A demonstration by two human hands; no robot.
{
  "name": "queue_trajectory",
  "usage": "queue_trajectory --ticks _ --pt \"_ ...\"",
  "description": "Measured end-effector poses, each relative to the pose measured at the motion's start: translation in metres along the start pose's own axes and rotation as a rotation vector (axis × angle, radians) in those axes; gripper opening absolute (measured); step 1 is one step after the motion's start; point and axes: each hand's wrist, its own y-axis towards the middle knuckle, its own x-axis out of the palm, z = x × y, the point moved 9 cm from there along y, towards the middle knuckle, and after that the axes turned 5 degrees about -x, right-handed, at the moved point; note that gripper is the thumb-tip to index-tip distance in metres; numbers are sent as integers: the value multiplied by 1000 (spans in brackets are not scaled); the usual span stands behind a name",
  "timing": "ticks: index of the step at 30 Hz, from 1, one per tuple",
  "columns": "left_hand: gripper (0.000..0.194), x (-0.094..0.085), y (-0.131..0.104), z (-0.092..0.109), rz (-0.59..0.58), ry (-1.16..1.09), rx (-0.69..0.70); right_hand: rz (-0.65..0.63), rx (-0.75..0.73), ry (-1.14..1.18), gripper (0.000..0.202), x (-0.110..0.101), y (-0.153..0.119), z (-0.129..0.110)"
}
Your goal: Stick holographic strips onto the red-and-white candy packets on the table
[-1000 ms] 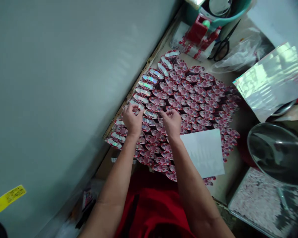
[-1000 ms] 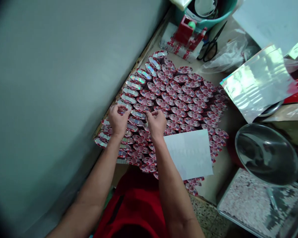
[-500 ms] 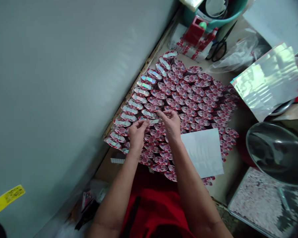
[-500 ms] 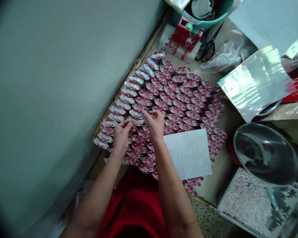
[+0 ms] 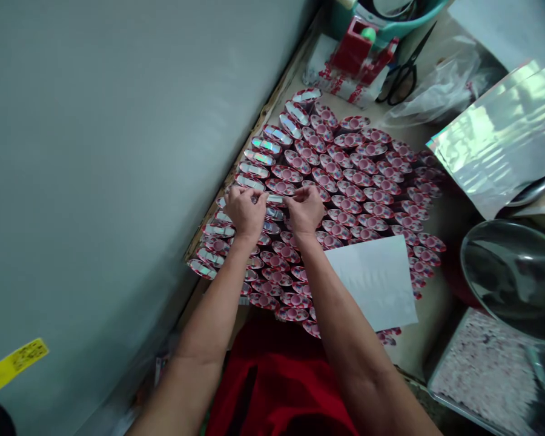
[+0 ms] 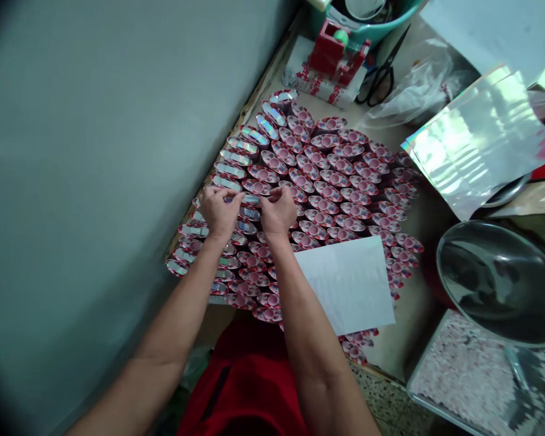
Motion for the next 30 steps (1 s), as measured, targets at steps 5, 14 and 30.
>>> queue_trajectory --ticks 5,14,30 --pt "13 5 3 1 -12 58 18 -23 -2 -67 19 0 -3 -6" --pt "50 1 20 -7 49 112 -80 -97 -55 -145 39 3 11 -6" --pt "16 119 -192 172 -519 -1 653 156 -300 -486 28 -222 -35 112"
